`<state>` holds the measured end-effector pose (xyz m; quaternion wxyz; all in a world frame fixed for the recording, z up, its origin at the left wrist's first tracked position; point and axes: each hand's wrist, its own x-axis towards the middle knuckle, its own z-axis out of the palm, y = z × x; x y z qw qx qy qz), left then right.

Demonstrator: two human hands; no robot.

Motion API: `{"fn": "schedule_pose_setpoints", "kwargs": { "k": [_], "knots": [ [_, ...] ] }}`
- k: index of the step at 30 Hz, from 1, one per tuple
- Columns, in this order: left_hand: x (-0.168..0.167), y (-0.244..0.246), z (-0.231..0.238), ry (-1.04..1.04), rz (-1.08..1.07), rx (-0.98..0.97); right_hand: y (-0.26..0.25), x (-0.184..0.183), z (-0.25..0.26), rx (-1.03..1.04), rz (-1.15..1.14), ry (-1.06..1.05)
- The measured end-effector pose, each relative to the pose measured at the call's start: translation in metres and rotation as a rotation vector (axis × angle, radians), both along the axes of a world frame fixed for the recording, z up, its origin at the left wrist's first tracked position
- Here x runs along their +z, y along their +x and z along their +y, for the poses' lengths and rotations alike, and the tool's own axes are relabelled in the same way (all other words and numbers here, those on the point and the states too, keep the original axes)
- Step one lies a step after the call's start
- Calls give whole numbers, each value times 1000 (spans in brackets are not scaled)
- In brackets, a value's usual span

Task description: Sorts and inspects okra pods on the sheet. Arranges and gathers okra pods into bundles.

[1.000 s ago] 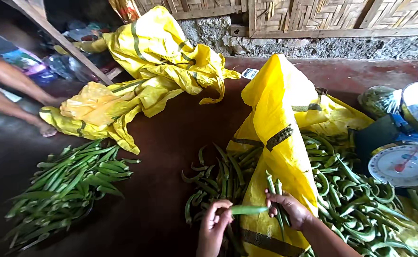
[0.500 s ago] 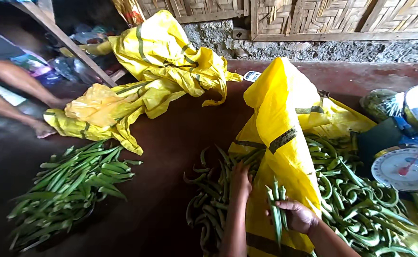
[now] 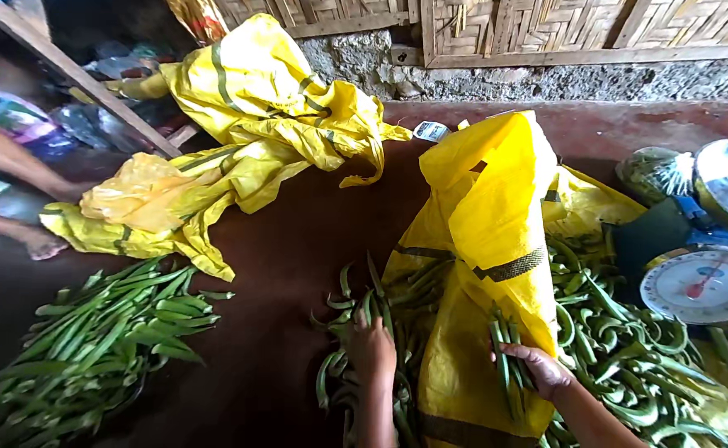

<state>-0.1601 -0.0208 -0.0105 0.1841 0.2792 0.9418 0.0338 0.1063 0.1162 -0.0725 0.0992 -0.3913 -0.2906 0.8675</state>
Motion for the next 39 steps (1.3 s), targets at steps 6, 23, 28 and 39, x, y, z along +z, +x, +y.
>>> {"fn": "schedule_pose_setpoints", "kwargs": {
  "k": [6, 23, 28, 39],
  "knots": [
    [-16, 30, 95, -2, -172, -302, -2, -1, 0, 3, -17, 31],
    [0, 13, 15, 1600, -1453, 660, -6, 1, -3, -27, -72, 15],
    [7, 24, 0, 1637, -1457, 646, -24, 20, -16, -135, -105, -17],
    [23, 72, 11, 1561, -1087, 767, -73, 60, -86, -28, 27, 675]
  ]
}}
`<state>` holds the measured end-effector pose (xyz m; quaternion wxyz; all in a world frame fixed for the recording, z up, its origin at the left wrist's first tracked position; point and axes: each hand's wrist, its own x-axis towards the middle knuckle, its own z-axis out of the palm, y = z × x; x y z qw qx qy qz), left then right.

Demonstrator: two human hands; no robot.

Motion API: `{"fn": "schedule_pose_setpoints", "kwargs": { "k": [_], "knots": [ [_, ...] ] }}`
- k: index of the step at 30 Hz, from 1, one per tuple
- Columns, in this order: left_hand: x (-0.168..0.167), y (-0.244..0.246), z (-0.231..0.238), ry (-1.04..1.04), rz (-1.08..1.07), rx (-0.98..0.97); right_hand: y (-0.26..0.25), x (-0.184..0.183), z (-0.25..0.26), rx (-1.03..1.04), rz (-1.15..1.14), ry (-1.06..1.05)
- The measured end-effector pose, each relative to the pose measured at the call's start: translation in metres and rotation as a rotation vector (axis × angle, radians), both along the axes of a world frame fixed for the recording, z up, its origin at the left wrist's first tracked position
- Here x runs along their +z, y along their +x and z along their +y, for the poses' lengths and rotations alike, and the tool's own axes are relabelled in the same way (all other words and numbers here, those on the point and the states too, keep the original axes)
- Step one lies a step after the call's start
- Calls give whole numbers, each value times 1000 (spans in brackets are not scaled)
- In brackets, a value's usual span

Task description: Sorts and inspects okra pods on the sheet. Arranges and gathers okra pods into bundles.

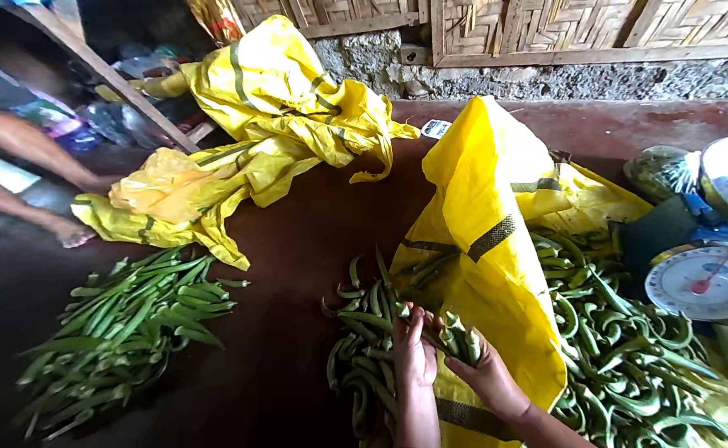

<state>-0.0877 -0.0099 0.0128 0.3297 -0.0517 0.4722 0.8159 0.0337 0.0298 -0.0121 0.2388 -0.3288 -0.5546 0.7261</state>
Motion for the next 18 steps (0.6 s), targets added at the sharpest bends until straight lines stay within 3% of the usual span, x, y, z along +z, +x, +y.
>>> {"fn": "schedule_pose_setpoints", "kwargs": {
  "k": [5, 9, 11, 13, 15, 18],
  "knots": [
    [-1, -1, -5, 77, -221, -54, 9, 0, 8, 89, 79, 96],
    [-10, -2, -9, 233, -394, -120, 12, -1, 15, 164, 170, 16],
    [-11, -1, -9, 212, -388, -118, 13, -4, 18, 196, 166, -44],
    [-11, -2, -13, 64, -222, -138, 15, -8, 22, 267, 101, -104],
    [-18, -12, -27, -134, 127, -217, 17, -15, 26, 299, 39, -157],
    [-20, -46, -54, -813, 707, -377, 20, -22, 31, 150, -32, -236]
  ]
}}
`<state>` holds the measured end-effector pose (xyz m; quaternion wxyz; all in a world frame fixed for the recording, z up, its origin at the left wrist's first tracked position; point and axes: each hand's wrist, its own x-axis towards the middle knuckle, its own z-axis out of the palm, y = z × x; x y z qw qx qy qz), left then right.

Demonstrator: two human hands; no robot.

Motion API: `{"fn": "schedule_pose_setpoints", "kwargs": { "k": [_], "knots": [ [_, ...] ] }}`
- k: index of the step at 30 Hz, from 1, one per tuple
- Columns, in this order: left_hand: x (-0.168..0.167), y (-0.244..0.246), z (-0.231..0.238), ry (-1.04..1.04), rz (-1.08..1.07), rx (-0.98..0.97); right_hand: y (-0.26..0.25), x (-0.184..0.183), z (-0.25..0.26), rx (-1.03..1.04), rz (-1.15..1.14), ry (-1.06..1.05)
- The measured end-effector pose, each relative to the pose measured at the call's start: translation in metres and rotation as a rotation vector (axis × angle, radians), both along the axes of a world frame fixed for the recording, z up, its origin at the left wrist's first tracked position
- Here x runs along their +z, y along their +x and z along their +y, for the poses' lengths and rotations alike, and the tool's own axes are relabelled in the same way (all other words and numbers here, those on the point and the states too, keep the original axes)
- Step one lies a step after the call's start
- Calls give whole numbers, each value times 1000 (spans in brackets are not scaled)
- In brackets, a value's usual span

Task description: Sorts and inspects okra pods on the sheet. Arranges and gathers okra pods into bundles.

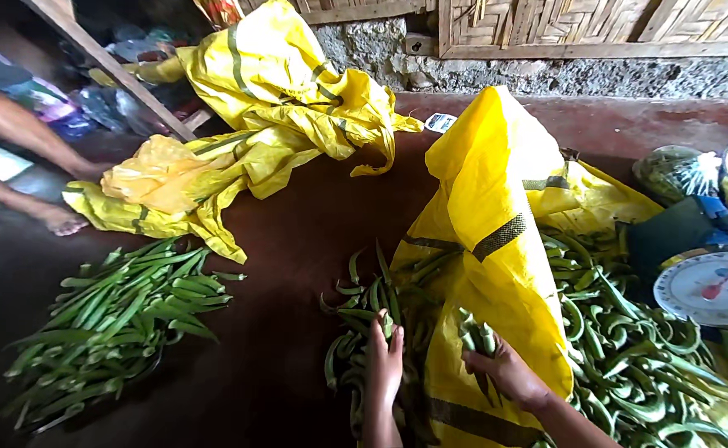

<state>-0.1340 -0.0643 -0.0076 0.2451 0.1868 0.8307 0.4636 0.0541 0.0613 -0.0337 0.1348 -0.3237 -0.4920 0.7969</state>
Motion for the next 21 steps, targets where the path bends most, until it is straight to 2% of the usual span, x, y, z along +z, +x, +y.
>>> {"fn": "schedule_pose_setpoints", "kwargs": {
  "k": [2, 3, 6, 10, 12, 14, 16, 18, 21],
  "knots": [
    [8, -16, 0, -431, 254, -87, 4, -6, 6, -130, -90, -49],
    [7, -20, 6, -543, 346, -102, 7, -11, 9, -182, -149, -78],
    [0, -19, 39, -624, 408, -264, 17, -29, 16, -247, -228, -165],
    [-42, -8, 85, -837, 385, -490, 14, -28, 17, -217, -205, -195],
    [-56, -7, 95, -878, 366, -485, 15, -28, 18, -202, -199, -194],
    [-58, -12, 92, -819, 388, -416, 17, -31, 19, -193, -181, -194],
    [-49, -21, 80, -768, 392, -308, 19, -32, 20, -189, -170, -207],
    [-36, -32, 66, -829, 372, -223, 20, -32, 19, -190, -169, -219],
    [-19, -43, 61, -842, 371, -179, 19, -33, 18, -195, -174, -222]
  ]
}}
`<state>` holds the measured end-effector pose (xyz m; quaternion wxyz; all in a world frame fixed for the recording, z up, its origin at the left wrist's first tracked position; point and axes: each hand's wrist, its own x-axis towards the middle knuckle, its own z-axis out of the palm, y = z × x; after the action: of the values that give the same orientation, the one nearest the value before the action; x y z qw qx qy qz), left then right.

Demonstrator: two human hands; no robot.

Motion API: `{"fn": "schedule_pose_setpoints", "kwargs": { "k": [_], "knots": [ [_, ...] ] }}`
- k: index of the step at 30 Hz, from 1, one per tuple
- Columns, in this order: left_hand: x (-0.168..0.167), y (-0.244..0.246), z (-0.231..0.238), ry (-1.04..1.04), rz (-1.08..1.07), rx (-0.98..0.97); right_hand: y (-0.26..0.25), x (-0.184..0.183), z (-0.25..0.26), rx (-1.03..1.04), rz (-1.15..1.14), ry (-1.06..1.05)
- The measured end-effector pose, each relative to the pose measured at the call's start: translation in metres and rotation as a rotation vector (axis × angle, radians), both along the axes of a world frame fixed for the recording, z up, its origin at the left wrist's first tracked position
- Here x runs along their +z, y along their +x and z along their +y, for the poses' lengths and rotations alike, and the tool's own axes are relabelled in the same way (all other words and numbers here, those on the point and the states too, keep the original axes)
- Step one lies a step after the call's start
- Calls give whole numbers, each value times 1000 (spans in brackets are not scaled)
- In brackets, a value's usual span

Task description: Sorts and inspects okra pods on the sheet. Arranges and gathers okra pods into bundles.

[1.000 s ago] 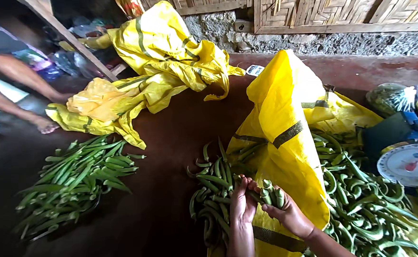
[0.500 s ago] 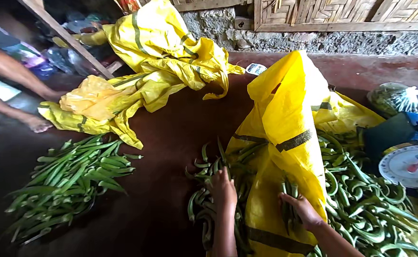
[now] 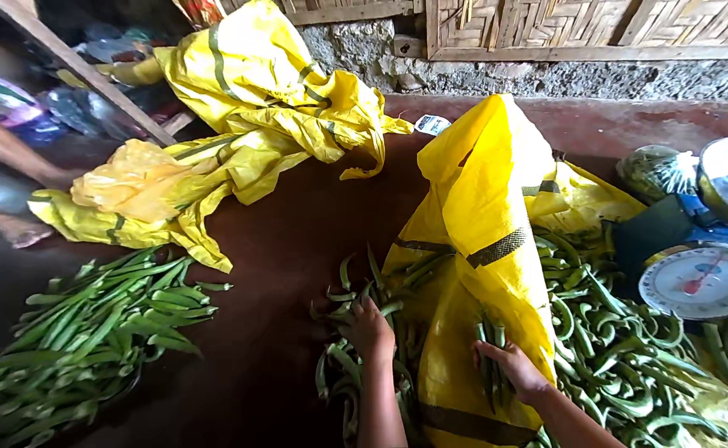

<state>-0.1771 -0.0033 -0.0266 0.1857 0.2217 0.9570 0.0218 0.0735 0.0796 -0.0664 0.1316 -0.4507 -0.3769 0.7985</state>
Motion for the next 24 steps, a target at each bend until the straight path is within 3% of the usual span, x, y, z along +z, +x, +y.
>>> {"fn": "schedule_pose_setpoints", "kwargs": {
  "k": [5, 7, 10, 13, 19, 24],
  "knots": [
    [10, 6, 55, 152, 25, -272, 1, 0, 1, 16, -48, 8],
    [-7, 3, 80, 147, -34, -343, 2, 0, 2, 28, -48, 15],
    [-43, -9, 95, 174, -147, -289, 2, 0, 1, 27, -54, 10],
    [-54, -18, 94, 195, -187, -226, 2, 1, 1, 29, -55, -3],
    [-50, -32, 78, 230, -366, -279, 3, -3, 0, 51, -36, 7],
    [-10, -18, 31, 521, -393, -180, 3, 2, 2, 53, -59, -19]
  ]
}}
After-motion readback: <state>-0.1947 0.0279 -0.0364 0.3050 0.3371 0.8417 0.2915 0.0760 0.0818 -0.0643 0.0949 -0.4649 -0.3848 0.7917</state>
